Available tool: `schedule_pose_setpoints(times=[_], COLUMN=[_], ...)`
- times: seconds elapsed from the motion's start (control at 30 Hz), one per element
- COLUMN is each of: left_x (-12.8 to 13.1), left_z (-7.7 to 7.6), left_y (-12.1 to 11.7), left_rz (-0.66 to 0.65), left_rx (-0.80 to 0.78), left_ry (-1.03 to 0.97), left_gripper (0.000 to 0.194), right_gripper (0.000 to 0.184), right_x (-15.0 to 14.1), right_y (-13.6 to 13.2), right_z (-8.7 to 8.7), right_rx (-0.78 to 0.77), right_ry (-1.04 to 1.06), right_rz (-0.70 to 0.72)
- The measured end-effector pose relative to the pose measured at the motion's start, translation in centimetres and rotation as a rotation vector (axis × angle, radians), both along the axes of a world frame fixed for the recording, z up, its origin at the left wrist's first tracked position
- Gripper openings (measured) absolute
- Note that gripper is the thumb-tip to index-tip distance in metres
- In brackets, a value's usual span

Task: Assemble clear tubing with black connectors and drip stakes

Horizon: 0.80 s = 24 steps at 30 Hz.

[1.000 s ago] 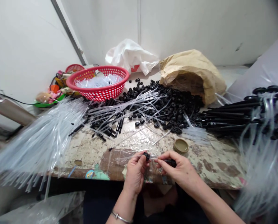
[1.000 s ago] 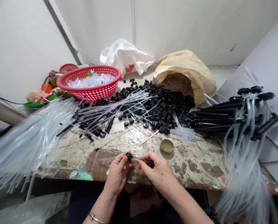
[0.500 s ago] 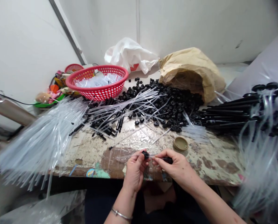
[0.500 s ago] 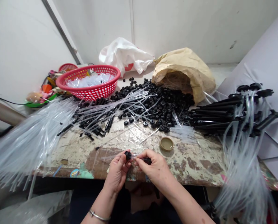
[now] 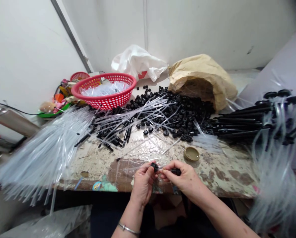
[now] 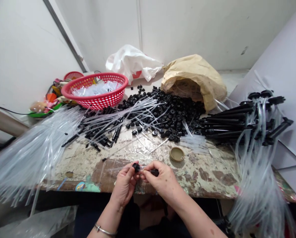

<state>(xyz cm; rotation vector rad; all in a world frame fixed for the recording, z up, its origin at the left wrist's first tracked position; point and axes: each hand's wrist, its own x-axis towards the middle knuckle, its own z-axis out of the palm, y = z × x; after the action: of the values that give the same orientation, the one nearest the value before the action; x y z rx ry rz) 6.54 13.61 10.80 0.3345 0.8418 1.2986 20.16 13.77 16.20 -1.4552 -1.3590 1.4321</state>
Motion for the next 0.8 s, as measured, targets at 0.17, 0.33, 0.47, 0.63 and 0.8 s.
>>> schedule_pose_setpoints(times=[0.17, 0.33, 0.47, 0.63, 0.8], left_x=[0.1, 0.0, -0.3, -0.4, -0.6], left_z=[0.2, 0.5, 0.5, 0.6, 0.3], left_y=[-0.1, -0.3, -0.4, -0.3, 0.5], left_rz=[0.046, 0.044, 0.012, 0.022, 0.026], left_rx=[-0.01, -0.026, -0.033, -0.098, -0.168], left_ry=[0.04, 0.066, 0.076, 0.114, 0.166], left_gripper=[0.024, 0.023, 0.025, 0.031, 0.036], right_gripper=[0.021, 0.024, 0.034, 0.018, 0.015], right_x=[2.0, 4.3, 3.9, 2.5, 2.9], right_y=[-0.7, -1.2, -1.9, -2.5, -2.5], right_z=[1.2, 1.5, 0.7, 0.3, -1.3], right_rx=[0.294, 0.52, 0.346, 0.189, 0.182], right_ry=[-0.205, -0.435, -0.404, -0.395, -0.356], right_rz=[0.211, 0.166, 0.207, 0.268, 0.234])
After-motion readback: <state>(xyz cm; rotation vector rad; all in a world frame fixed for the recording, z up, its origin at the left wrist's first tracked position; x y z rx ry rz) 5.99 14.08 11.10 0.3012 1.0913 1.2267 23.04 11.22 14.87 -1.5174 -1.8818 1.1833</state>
